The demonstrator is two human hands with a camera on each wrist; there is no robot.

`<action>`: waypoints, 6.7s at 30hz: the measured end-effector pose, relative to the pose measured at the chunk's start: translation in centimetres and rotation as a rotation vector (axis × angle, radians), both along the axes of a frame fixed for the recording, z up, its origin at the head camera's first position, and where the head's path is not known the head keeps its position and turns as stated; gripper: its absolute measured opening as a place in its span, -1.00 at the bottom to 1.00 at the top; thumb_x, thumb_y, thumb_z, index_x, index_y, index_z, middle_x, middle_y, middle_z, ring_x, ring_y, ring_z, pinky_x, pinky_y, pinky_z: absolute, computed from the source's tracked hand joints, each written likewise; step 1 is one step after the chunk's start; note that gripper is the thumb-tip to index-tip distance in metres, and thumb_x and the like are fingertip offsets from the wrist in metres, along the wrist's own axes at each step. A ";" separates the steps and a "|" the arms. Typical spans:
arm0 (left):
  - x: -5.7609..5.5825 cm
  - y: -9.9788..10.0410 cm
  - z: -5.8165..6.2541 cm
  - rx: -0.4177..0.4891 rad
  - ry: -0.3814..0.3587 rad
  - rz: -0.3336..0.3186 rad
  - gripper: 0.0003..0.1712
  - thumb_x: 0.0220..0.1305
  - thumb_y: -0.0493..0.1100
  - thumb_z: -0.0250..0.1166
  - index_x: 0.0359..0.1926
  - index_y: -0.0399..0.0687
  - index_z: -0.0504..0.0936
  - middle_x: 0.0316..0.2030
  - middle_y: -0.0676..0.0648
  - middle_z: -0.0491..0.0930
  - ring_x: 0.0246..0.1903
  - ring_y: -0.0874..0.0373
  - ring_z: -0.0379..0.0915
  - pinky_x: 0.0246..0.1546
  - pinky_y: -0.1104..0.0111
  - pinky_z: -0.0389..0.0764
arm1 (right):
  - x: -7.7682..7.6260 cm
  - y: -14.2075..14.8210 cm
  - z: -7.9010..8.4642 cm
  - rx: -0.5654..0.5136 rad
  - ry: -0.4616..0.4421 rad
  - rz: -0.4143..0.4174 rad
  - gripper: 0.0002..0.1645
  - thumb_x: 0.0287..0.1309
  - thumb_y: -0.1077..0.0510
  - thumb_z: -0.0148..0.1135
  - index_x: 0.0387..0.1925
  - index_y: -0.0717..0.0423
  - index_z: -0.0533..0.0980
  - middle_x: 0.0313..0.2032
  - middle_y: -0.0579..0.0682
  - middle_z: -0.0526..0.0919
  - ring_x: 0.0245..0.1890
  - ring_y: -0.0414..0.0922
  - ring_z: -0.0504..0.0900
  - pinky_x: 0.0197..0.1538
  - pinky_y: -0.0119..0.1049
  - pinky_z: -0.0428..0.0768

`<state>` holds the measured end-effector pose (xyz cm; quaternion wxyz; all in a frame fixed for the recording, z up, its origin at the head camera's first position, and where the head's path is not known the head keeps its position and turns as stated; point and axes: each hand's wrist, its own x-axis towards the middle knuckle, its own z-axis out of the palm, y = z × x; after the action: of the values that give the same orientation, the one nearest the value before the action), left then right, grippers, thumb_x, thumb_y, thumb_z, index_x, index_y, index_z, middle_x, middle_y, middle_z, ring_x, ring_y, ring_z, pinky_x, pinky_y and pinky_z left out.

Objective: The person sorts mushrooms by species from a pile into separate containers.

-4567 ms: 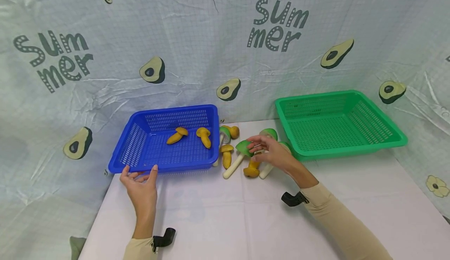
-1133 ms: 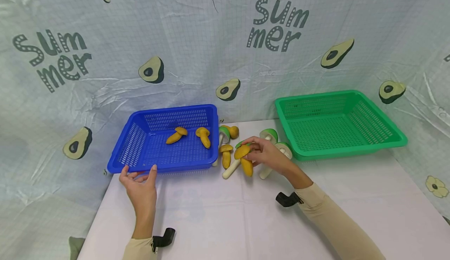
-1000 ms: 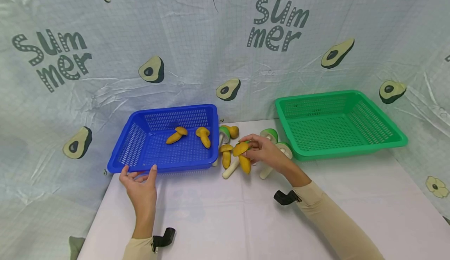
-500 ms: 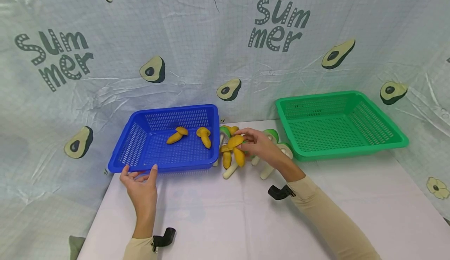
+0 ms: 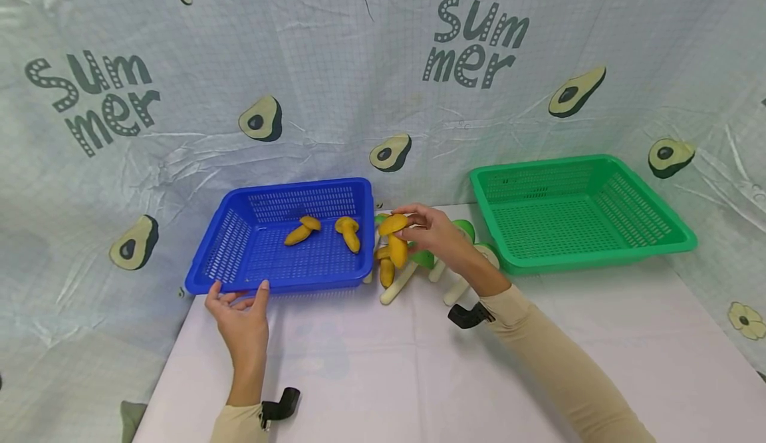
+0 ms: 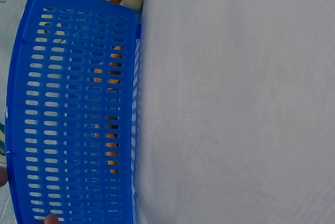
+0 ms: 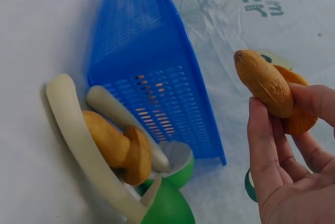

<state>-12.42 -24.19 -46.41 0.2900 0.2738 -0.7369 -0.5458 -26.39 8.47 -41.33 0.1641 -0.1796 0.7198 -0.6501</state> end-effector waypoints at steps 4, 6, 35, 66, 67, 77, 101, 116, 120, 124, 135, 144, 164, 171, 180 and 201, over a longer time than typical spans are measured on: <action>0.0 0.0 0.0 -0.001 0.000 0.001 -0.01 0.33 0.01 0.40 0.54 -0.04 -0.04 -0.04 0.01 0.30 -0.24 0.30 0.39 -0.34 0.68 0.45 | -0.4 -0.5 -0.1 -0.025 -0.039 -0.022 -0.53 0.32 0.14 0.32 0.24 -0.03 0.49 0.07 0.14 0.60 -0.03 0.07 0.67 -0.06 -0.05 0.73; 0.0 0.0 -0.1 -0.005 -0.004 0.001 0.00 0.33 0.01 0.39 0.54 -0.03 -0.04 -0.04 0.02 0.30 -0.23 0.30 0.39 -0.34 0.69 0.45 | -0.6 -0.7 -0.1 -0.039 -0.050 -0.030 -0.53 0.33 0.15 0.31 0.23 -0.01 0.49 0.09 0.14 0.62 -0.02 0.06 0.67 -0.04 -0.05 0.72; 0.1 0.1 0.0 -0.017 -0.006 0.002 -0.01 0.34 0.01 0.39 0.54 -0.06 -0.05 0.07 -0.21 0.33 -0.25 0.31 0.40 -0.34 0.70 0.45 | -2.3 -5.0 1.7 -0.155 -0.063 0.000 -0.53 0.30 0.20 0.35 0.21 0.01 0.48 -0.05 0.10 0.60 -0.10 -0.01 0.68 -0.07 -0.05 0.73; 0.2 0.1 -0.2 -0.014 -0.010 0.002 0.00 0.33 0.02 0.39 0.54 -0.05 -0.05 -0.01 -0.05 0.30 -0.25 0.32 0.40 -0.35 0.70 0.46 | -4.0 -8.8 1.0 -0.127 -0.130 -0.017 -0.48 0.33 0.25 0.30 0.28 0.10 0.40 -0.05 0.10 0.57 0.00 0.03 0.67 0.03 -0.01 0.70; 0.2 0.1 -0.2 -0.015 -0.010 0.003 0.00 0.33 0.02 0.39 0.54 -0.06 -0.04 0.00 -0.07 0.31 -0.25 0.32 0.40 -0.35 0.70 0.46 | -4.1 -8.8 1.0 -0.122 -0.132 -0.020 -0.48 0.34 0.24 0.30 0.28 0.09 0.40 -0.03 0.10 0.59 0.01 0.03 0.67 0.02 -0.04 0.70; 0.1 0.1 -0.1 0.004 -0.012 -0.007 0.01 0.32 0.01 0.40 0.54 -0.04 -0.05 -0.01 -0.01 0.28 -0.23 0.29 0.39 -0.34 0.69 0.46 | -4.5 -9.1 1.2 -0.168 -0.120 -0.035 -0.30 0.35 0.29 0.27 0.44 0.13 0.27 0.25 0.23 0.49 0.17 0.11 0.60 0.21 0.04 0.59; 0.1 0.1 0.1 -0.017 -0.006 0.000 -0.01 0.34 0.01 0.38 0.54 -0.06 -0.05 0.04 -0.14 0.31 -0.24 0.30 0.39 -0.33 0.70 0.46 | -2.6 -4.0 -0.5 -0.179 -0.044 0.010 -0.38 0.37 0.25 0.23 0.40 0.22 0.32 0.23 0.19 0.54 0.22 0.08 0.59 0.27 0.01 0.54; 0.0 0.0 0.0 -0.015 0.002 -0.002 0.00 0.33 0.01 0.39 0.54 -0.07 -0.05 -0.02 -0.03 0.28 -0.24 0.30 0.39 -0.33 0.69 0.46 | -1.1 -4.3 -3.3 -0.100 -0.060 -0.046 -0.37 0.24 0.51 0.19 0.33 0.24 0.36 0.07 0.19 0.57 0.13 0.10 0.60 0.06 -0.33 0.65; 0.1 0.0 -0.1 -0.011 0.012 -0.003 0.00 0.33 0.00 0.39 0.53 -0.07 -0.05 -0.03 -0.01 0.29 -0.25 0.29 0.40 -0.33 0.69 0.46 | -0.8 -4.8 -4.0 -0.101 -0.053 -0.064 -0.34 0.22 0.54 0.20 0.34 0.27 0.33 0.11 0.25 0.54 0.16 0.18 0.57 0.10 -0.27 0.65; 0.1 0.0 -0.2 -0.009 0.019 -0.003 -0.01 0.33 -0.01 0.39 0.53 -0.06 -0.05 -0.04 -0.01 0.29 -0.25 0.28 0.39 -0.33 0.69 0.46 | -0.6 -5.2 -4.7 -0.086 -0.017 -0.060 -0.23 0.18 0.52 0.23 0.40 0.27 0.25 0.19 0.30 0.49 0.24 0.24 0.50 0.21 -0.16 0.59; 0.1 0.0 -0.1 -0.002 0.010 -0.002 0.00 0.33 0.00 0.39 0.53 -0.05 -0.05 -0.03 -0.01 0.29 -0.25 0.29 0.40 -0.33 0.69 0.47 | -0.3 -5.7 -5.2 -0.038 -0.082 -0.003 0.07 0.32 0.49 0.10 0.59 0.12 -0.31 0.35 0.33 0.34 0.40 0.19 0.37 0.41 0.03 0.38; 0.1 0.0 0.0 -0.005 0.002 -0.001 0.00 0.33 0.02 0.39 0.54 -0.04 -0.06 -0.03 0.01 0.28 -0.23 0.29 0.39 -0.32 0.69 0.47 | 0.9 -5.2 -4.6 0.133 0.011 0.074 -0.07 0.35 0.47 0.06 0.57 0.25 -0.17 0.40 0.38 0.27 0.37 0.21 0.41 0.35 -0.01 0.46; -0.1 0.1 -0.1 -0.007 -0.004 -0.002 0.00 0.33 0.02 0.39 0.54 -0.05 -0.05 -0.06 0.05 0.28 -0.25 0.29 0.41 -0.33 0.68 0.46 | 2.1 -3.0 -5.7 0.087 -0.001 0.130 -0.23 0.37 0.44 0.05 0.51 0.34 0.02 0.35 0.36 0.36 0.17 0.16 0.62 0.20 -0.15 0.61; 0.1 0.1 -0.2 0.001 0.001 -0.001 0.00 0.33 0.01 0.39 0.54 -0.05 -0.05 -0.06 0.06 0.28 -0.24 0.26 0.42 -0.33 0.67 0.46 | 2.6 -2.3 -5.7 0.095 0.005 0.179 -0.26 0.34 0.45 0.06 0.48 0.35 0.08 0.14 0.34 0.58 0.00 0.10 0.71 0.06 -0.08 0.68; 0.1 0.1 -0.1 -0.004 0.012 -0.010 0.00 0.33 0.01 0.39 0.54 -0.03 -0.05 -0.05 0.06 0.27 -0.22 0.24 0.40 -0.33 0.67 0.46 | 2.7 -2.2 -7.2 0.043 0.178 0.236 -0.34 0.27 0.50 0.20 0.38 0.40 0.27 0.16 0.33 0.58 0.22 0.20 0.56 0.27 -0.09 0.55; 0.2 0.1 -0.1 -0.006 0.000 -0.013 0.01 0.33 0.04 0.39 0.55 -0.03 -0.06 -0.03 0.01 0.28 -0.22 0.28 0.39 -0.33 0.68 0.46 | 4.8 -4.2 -7.6 0.384 0.343 0.251 -0.48 0.19 0.32 0.37 0.19 0.30 0.49 0.01 0.06 0.68 0.01 -0.10 0.64 0.01 -0.37 0.64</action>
<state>-12.24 -24.13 -46.55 0.2876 0.2681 -0.7402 -0.5454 -21.57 4.30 -48.98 0.1501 -0.3404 0.8191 -0.4366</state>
